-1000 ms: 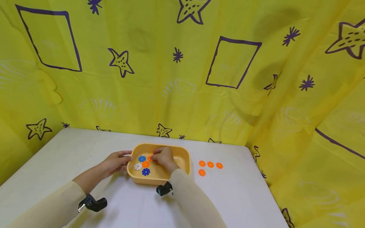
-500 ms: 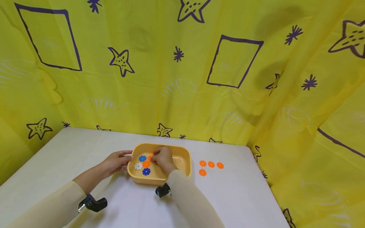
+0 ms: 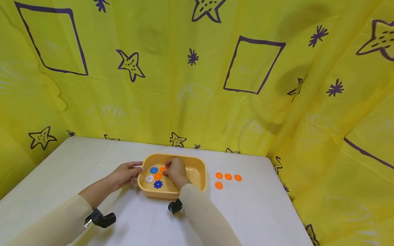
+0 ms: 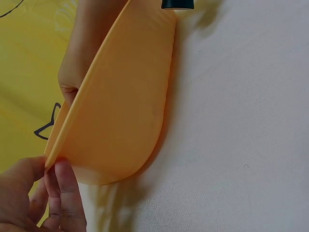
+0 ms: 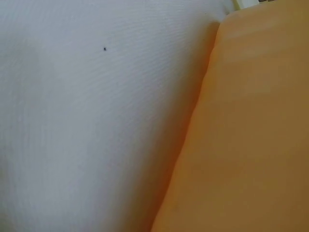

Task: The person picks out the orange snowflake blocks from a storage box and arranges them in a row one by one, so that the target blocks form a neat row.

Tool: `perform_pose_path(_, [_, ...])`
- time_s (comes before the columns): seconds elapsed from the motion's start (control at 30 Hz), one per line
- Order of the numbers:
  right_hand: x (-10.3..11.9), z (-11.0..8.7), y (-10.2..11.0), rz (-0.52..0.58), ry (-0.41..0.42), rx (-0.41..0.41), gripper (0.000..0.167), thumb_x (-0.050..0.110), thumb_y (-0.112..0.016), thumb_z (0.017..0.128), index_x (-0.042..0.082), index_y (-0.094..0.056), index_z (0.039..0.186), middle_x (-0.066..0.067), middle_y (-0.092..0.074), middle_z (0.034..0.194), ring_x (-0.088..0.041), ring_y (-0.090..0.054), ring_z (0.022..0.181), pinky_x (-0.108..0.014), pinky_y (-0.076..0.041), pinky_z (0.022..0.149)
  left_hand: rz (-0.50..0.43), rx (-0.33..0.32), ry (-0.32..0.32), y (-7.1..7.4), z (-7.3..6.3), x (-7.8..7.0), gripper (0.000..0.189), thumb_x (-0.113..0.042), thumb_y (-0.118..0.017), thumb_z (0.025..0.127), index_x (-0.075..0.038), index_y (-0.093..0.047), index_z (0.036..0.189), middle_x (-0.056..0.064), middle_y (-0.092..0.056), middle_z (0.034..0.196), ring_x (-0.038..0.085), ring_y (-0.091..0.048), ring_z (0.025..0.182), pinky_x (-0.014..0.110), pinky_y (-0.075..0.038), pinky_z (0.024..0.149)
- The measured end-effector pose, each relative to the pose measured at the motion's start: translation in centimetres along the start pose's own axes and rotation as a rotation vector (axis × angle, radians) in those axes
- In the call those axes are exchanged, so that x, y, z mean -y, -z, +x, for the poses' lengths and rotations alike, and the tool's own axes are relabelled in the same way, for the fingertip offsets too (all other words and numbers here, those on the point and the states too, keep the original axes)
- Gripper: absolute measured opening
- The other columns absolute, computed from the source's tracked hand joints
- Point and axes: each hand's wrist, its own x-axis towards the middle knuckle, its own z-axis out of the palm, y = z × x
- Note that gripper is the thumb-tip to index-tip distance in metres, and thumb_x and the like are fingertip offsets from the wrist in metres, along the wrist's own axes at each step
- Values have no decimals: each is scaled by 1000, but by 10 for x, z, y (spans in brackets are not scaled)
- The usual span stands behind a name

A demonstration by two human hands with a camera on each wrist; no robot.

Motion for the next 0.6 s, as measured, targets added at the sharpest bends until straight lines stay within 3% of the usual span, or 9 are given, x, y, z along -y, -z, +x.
perform_pose_path(0.6, [-3,1,-3,-76,18,16,27,-5,-81,73,-1,-72,99,-6,-66,87,-17,-56,79,-26,-55,74,5,2,-1,0,-1,-1,51,-16,-61,97,-5,-46,144,18,-65,115,15,-64,75,23,-56,64])
